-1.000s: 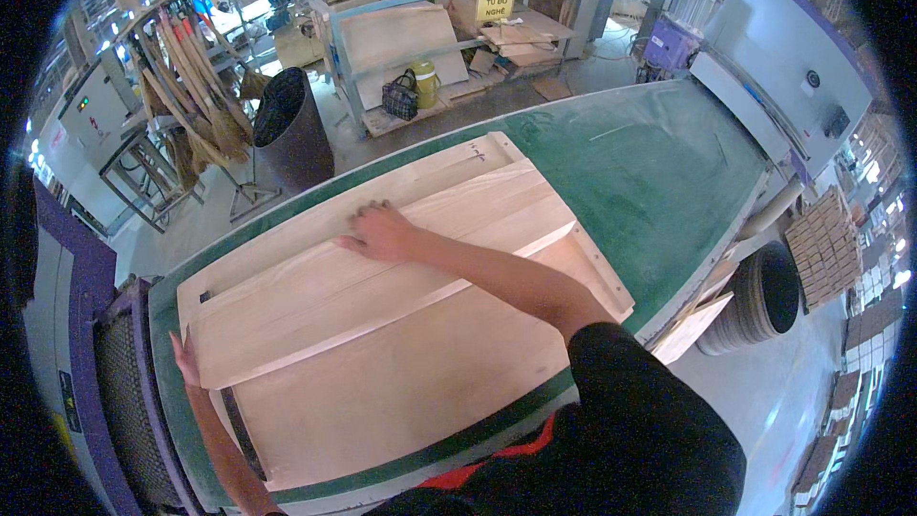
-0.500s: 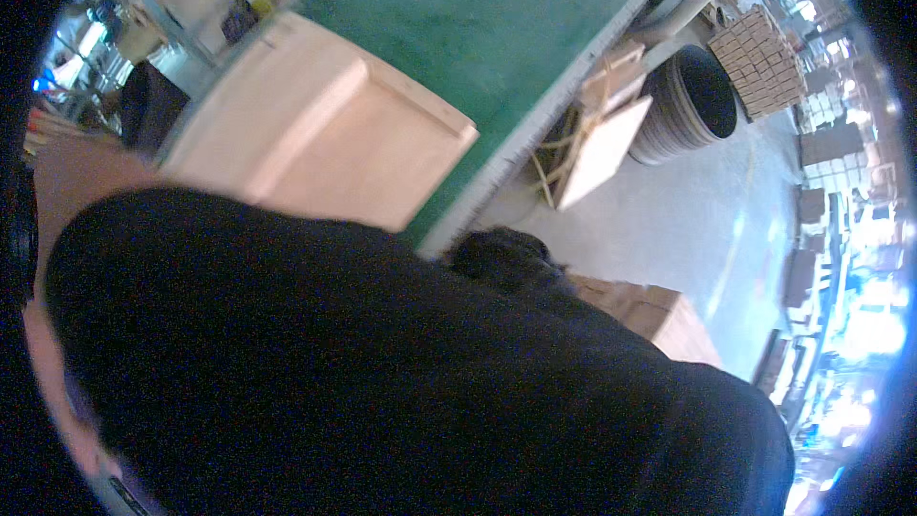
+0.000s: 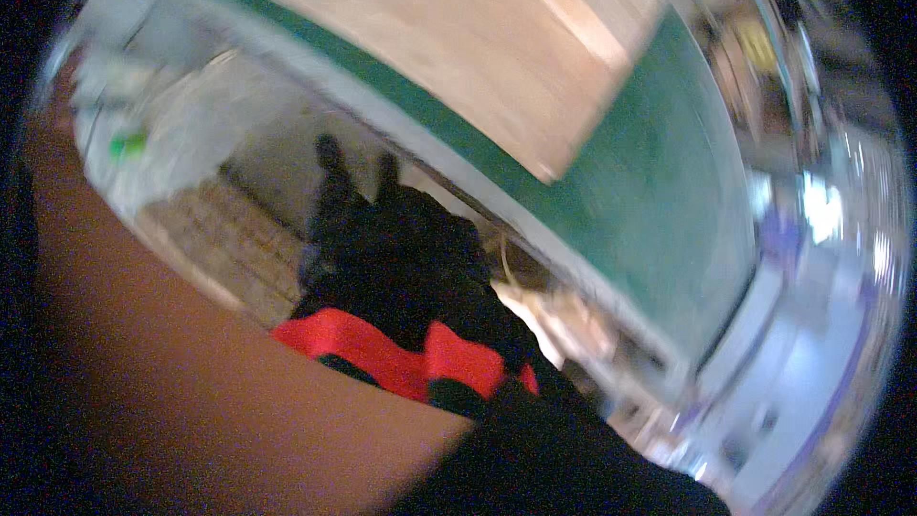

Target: The person repeatedly picks up light-colored wooden panels from a stack and places them onto a conveyor belt. They handle the panels one at a time, aligning them before feeding them into the machine. The person continues this process throughout the clip.

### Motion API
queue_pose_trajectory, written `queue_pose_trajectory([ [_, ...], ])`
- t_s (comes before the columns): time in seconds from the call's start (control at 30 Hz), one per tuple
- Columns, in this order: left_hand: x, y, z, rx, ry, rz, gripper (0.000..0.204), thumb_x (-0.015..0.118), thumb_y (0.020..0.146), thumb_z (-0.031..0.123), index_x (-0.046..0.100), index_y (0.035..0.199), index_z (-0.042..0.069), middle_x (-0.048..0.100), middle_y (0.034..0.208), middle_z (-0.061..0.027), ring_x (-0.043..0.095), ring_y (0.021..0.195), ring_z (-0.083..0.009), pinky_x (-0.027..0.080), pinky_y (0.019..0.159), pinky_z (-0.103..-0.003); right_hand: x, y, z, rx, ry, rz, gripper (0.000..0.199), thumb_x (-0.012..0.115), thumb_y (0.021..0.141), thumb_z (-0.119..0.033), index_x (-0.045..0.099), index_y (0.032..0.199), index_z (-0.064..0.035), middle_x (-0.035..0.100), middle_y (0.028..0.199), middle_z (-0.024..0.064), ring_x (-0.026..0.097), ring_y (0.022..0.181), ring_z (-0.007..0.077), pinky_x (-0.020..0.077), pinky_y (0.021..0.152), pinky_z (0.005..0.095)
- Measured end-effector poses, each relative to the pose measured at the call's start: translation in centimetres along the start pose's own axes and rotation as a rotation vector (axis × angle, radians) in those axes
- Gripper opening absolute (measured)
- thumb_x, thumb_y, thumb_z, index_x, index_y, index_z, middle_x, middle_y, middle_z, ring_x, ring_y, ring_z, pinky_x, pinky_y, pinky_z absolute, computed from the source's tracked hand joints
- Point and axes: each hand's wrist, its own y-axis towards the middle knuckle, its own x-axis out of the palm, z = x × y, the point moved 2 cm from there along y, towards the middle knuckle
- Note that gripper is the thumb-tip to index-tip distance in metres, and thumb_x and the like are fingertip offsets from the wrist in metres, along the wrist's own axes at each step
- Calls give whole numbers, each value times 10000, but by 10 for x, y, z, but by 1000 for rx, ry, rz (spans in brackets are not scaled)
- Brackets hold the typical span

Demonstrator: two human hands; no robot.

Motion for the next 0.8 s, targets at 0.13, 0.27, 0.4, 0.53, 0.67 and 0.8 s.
queue_pose_trajectory([
  [0.13, -125, -121, -35, -106, 34, 256, 323, 578, 913, 208, 606, 1138, -22, 675, 1015, -70, 615, 915, -149, 489, 796, -313, 43, 67, -152, -206, 9, -20, 488, 547, 863, -536, 641, 905, -59, 651, 962, 187, 627, 925, 338, 507, 775, 463],
  [0.27, -210, -282, -14, -132, 21, 545, 271, 597, 909, 161, 634, 1102, -24, 696, 970, -58, 631, 874, -138, 505, 763, -306, 57, 74, -263, -339, 99, -45, 465, 556, 861, -527, 637, 905, -71, 650, 973, 175, 625, 943, 324, 503, 785, 460],
  [0.4, -230, -519, 75, -292, 23, 831, 273, 636, 880, 199, 660, 1047, -15, 694, 906, -141, 649, 854, -187, 501, 790, -328, 91, 2, -399, -346, 423, -320, 443, 632, 810, -507, 692, 887, -75, 698, 845, 158, 678, 823, 316, 533, 779, 431],
  [0.53, -255, -597, 1, -476, 324, 1244, 245, 654, 857, 187, 664, 1015, 0, 679, 965, -175, 655, 913, -316, 502, 809, -365, 259, 13, -416, -267, 685, -825, 772, 571, 753, -713, 648, 1090, -23, 665, 1030, 220, 641, 987, 324, 496, 890, 422],
  [0.67, -265, -700, -30, -739, 414, 1367, 211, 658, 855, 169, 666, 993, 10, 682, 918, -173, 664, 877, -299, 510, 776, -391, 334, -10, -442, -51, 820, -1097, 936, 605, 751, -696, 482, 1318, 39, 559, 1282, 196, 547, 1147, 307, 435, 954, 414],
  [0.8, -268, -704, -56, -803, 235, 1473, 214, 660, 857, 173, 682, 983, 1, 703, 859, -155, 685, 794, -223, 530, 721, -343, 349, -18, -455, 72, 931, -1307, 814, 653, 799, -580, 473, 1346, -6, 518, 1334, 152, 473, 1242, 263, 387, 1013, 382],
])
